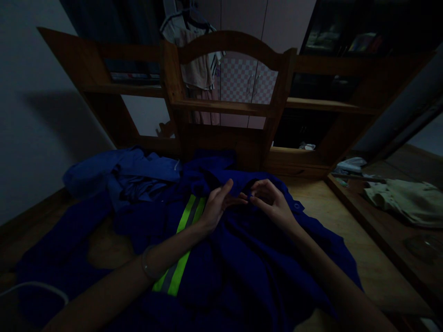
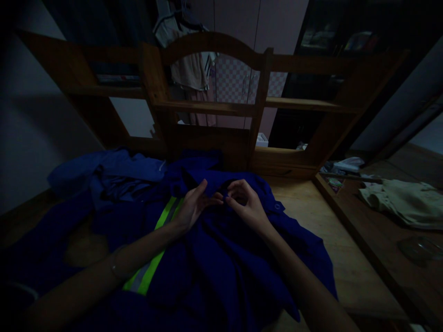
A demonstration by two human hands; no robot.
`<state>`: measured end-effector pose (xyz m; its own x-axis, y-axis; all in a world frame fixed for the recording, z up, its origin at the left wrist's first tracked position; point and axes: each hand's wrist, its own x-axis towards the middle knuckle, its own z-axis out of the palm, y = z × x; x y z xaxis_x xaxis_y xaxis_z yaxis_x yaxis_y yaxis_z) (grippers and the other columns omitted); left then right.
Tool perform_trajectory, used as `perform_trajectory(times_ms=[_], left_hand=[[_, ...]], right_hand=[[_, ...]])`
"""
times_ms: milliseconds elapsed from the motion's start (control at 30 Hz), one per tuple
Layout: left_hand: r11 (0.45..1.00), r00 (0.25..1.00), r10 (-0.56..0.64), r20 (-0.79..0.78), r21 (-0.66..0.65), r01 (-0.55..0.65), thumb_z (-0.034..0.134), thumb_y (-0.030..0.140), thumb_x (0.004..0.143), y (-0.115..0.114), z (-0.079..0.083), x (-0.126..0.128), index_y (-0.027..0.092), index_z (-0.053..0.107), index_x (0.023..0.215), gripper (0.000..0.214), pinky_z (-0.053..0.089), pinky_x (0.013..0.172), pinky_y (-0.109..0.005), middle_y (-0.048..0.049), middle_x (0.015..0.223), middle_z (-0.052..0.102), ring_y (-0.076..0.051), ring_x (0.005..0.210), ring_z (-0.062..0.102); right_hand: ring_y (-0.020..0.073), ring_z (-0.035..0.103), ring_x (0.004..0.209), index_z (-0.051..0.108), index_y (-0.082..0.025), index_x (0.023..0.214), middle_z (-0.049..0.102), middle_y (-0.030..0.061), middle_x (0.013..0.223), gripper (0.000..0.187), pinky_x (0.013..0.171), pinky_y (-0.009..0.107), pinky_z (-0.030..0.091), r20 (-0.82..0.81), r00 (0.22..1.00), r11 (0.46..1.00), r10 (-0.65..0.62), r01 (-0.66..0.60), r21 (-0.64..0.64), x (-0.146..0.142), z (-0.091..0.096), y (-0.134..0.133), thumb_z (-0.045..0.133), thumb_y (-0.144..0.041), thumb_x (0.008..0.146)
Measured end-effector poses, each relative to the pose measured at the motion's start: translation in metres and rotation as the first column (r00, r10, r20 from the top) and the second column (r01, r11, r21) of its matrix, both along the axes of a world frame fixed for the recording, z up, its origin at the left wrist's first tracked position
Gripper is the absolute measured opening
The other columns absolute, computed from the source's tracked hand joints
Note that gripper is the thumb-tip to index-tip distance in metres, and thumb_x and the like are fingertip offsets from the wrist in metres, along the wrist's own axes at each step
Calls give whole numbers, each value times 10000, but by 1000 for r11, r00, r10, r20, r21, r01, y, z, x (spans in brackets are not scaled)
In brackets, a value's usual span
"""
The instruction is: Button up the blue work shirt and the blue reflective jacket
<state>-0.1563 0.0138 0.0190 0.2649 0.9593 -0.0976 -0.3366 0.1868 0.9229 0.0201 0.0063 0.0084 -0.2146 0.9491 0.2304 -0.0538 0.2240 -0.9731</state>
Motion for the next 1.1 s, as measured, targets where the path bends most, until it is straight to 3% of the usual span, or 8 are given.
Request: perform_trajectory(times_ms=[167, 433, 633, 733, 867, 967, 1100], left_hand=[[998, 987, 55, -148, 51, -48, 719, 341, 720, 0, -7, 1, 109, 673, 897, 295, 512, 759, -272, -82, 920, 710, -173, 769, 665], [997, 949, 75, -307, 55, -61, 781, 333, 634, 0, -4, -2, 129, 695, 911, 355, 521, 763, -296, -79, 967, 715, -201, 804, 672], [980, 930, 100, -353, 194, -31, 781, 323, 631, -1, -6, 0, 138, 671, 978, 408, 502, 848, -327, -82, 1027, 699, -235, 926, 654], [974, 924, 108, -368, 226, -24, 778, 329, 634, 1, -8, 0, 137, 666, 982, 414, 501, 857, -343, -87, 1024, 698, -245, 935, 651], [976, 918, 122, -377, 214, -42, 776, 332, 631, 3, -9, -1, 134, 686, 935, 374, 504, 848, -345, -89, 999, 705, -247, 909, 658], [980, 915, 107, -389, 194, -33, 768, 328, 639, 0, -8, 0, 136, 699, 890, 324, 517, 793, -328, -81, 930, 719, -239, 845, 670], [985, 913, 83, -399, 174, -14, 772, 337, 626, -4, -6, 2, 143, 710, 872, 319, 520, 763, -323, -77, 913, 723, -244, 830, 671]], right_hand=[[137, 576, 803, 489, -215, 1002, 560, 1, 874, 263, 743, 260, 431, 11, 1000, 998, 21, -20, -61, 0, -6, 1, 640, -292, 801], [101, 496, 688, 488, -197, 805, 488, -36, 741, 168, 626, 206, 379, 60, 998, 997, -8, 12, -72, 0, -3, 1, 641, -263, 779], [127, 547, 831, 548, -208, 912, 560, -13, 862, 155, 737, 214, 412, 9, 999, 996, -35, 36, -80, 0, -5, 5, 627, -251, 786], [111, 545, 755, 546, -220, 956, 562, -27, 808, 240, 675, 198, 412, -9, 996, 993, -94, 93, -78, 0, -6, 5, 669, -252, 753], [62, 367, 462, 541, -224, 956, 422, -79, 562, 205, 435, 181, 262, 2, 998, 986, -67, 67, -154, 1, -2, 0, 636, -295, 789], [56, 300, 424, 552, -197, 878, 383, -76, 521, 166, 397, 202, 177, 4, 1000, 979, -16, 16, -203, 1, 5, -4, 604, -343, 816], [55, 264, 423, 506, -186, 761, 344, -73, 510, 252, 397, 216, 146, -33, 998, 975, -49, 41, -218, -1, 11, -8, 607, -411, 812]])
